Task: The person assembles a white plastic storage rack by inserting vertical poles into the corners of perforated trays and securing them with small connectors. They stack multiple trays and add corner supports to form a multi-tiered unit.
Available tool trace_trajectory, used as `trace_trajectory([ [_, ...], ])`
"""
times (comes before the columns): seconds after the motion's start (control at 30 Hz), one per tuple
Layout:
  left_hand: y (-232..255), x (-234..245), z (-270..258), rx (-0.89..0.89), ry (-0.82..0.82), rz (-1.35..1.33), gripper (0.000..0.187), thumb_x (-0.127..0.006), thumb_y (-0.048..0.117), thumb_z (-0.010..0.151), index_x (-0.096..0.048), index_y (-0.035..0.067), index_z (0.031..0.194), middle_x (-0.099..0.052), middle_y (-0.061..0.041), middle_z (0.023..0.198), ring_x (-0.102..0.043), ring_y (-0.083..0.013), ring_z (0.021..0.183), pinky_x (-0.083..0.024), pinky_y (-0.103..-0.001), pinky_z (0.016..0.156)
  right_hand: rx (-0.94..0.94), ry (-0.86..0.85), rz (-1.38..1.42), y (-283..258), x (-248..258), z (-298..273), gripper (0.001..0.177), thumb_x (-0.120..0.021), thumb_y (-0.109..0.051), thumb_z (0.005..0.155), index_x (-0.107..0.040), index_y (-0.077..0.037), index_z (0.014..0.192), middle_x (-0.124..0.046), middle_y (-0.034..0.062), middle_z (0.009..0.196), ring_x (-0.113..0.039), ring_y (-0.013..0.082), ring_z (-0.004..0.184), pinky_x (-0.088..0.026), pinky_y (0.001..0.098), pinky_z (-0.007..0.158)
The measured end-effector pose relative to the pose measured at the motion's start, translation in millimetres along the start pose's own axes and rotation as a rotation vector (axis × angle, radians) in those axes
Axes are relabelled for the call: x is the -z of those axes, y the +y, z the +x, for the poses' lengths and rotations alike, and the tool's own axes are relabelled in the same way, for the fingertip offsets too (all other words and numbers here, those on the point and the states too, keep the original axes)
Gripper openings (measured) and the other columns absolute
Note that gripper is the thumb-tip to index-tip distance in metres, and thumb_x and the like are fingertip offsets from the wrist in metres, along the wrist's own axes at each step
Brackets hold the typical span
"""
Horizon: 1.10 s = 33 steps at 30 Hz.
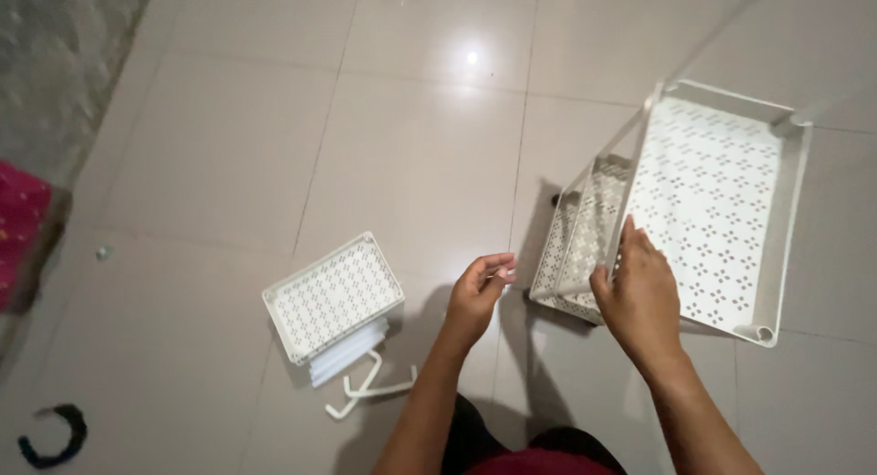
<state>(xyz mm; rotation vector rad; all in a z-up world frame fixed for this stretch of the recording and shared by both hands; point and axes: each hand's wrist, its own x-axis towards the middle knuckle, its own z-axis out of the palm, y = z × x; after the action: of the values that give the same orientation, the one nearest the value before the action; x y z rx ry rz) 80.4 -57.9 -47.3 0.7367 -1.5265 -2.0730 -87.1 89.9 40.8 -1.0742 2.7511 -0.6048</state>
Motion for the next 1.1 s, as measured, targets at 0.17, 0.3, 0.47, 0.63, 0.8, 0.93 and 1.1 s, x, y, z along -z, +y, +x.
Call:
trace_trajectory([
  [0.17, 34, -24, 5, -0.045, -0.038, 0.057, 0.038, -0.054, 0.020, 0.104, -0.057, 0.000, 0.136, -0.067, -0.014, 0.134, -0.066, -0.0250, 0.124, -0.051, -0.035, 0.107, 0.209, -0.054, -0.050, 54, 24, -16, 0.075, -0.070, -0.024, 0.085, -0.042, -0.009, 0.153, -0.055, 0.0221, 0.143, -0.048, 0.0383, 0.139, -0.041, 0.0511, 0.113],
  [0.3, 58, -44, 7, -0.042, 0.083, 0.285, 0.041, -0.059, 0.023, 0.099, -0.058, 0.007, 0.137, -0.067, -0.014, 0.137, -0.063, -0.0300, 0.126, -0.050, -0.041, 0.108, 0.372, -0.200, -0.094, 109, 46, -31, 0.065, -0.067, -0.026, 0.088, -0.051, -0.023, 0.151, -0.053, 0.0123, 0.149, -0.052, 0.0354, 0.130, -0.041, 0.0495, 0.108],
  [0.47, 82, -63, 2, -0.170, 0.185, 0.556, 0.062, -0.067, 0.032, 0.095, -0.043, 0.012, 0.148, -0.043, -0.013, 0.155, -0.042, -0.0314, 0.145, -0.040, -0.045, 0.115, 0.250, -0.211, -0.091, 170, 69, -44, 0.044, -0.068, -0.025, 0.092, -0.064, -0.031, 0.135, -0.068, -0.0020, 0.133, -0.065, 0.0202, 0.122, -0.054, 0.0385, 0.107],
  [0.63, 77, -72, -10, -0.269, 0.087, 0.734, 0.051, -0.070, 0.035, 0.093, -0.059, 0.016, 0.139, -0.039, -0.012, 0.164, -0.030, -0.0357, 0.153, -0.033, -0.054, 0.119, 0.306, 0.028, -0.126, 181, 94, -40, 0.041, -0.066, -0.022, 0.094, -0.064, -0.027, 0.135, -0.064, -0.0015, 0.136, -0.062, 0.0198, 0.123, -0.054, 0.0388, 0.104],
  [0.8, 62, -77, -13, -0.367, 0.072, 0.829, 0.044, -0.077, 0.038, 0.087, -0.068, 0.015, 0.124, -0.043, -0.011, 0.160, -0.025, -0.0379, 0.155, -0.032, -0.056, 0.120, 0.052, 0.038, 0.391, 106, 91, -49, 0.071, -0.070, -0.030, 0.084, -0.047, -0.021, 0.150, -0.048, 0.0078, 0.157, -0.046, 0.0304, 0.142, -0.043, 0.0527, 0.108],
  [0.93, 57, -77, 2, -0.360, 0.035, 0.924, 0.040, -0.077, 0.038, 0.090, -0.068, 0.015, 0.122, -0.045, -0.008, 0.161, -0.027, -0.0366, 0.155, -0.028, -0.056, 0.121, 0.347, 0.081, 0.679, 17, 46, -31, 0.072, -0.066, -0.028, 0.092, -0.038, -0.013, 0.156, -0.042, 0.0155, 0.160, -0.038, 0.0334, 0.148, -0.030, 0.0547, 0.121],
  [1.1, 51, -70, 3, -0.319, -0.035, 0.596, 0.065, -0.067, 0.015, 0.083, -0.055, 0.018, 0.147, -0.050, -0.003, 0.158, -0.052, -0.0290, 0.142, -0.047, -0.043, 0.115, 0.367, 0.250, 1.242, -52, -20, -6, 0.024, -0.054, -0.026, 0.114, -0.051, -0.006, 0.125, -0.056, 0.0068, 0.116, -0.054, 0.0152, 0.108, -0.047, 0.0324, 0.095],
])
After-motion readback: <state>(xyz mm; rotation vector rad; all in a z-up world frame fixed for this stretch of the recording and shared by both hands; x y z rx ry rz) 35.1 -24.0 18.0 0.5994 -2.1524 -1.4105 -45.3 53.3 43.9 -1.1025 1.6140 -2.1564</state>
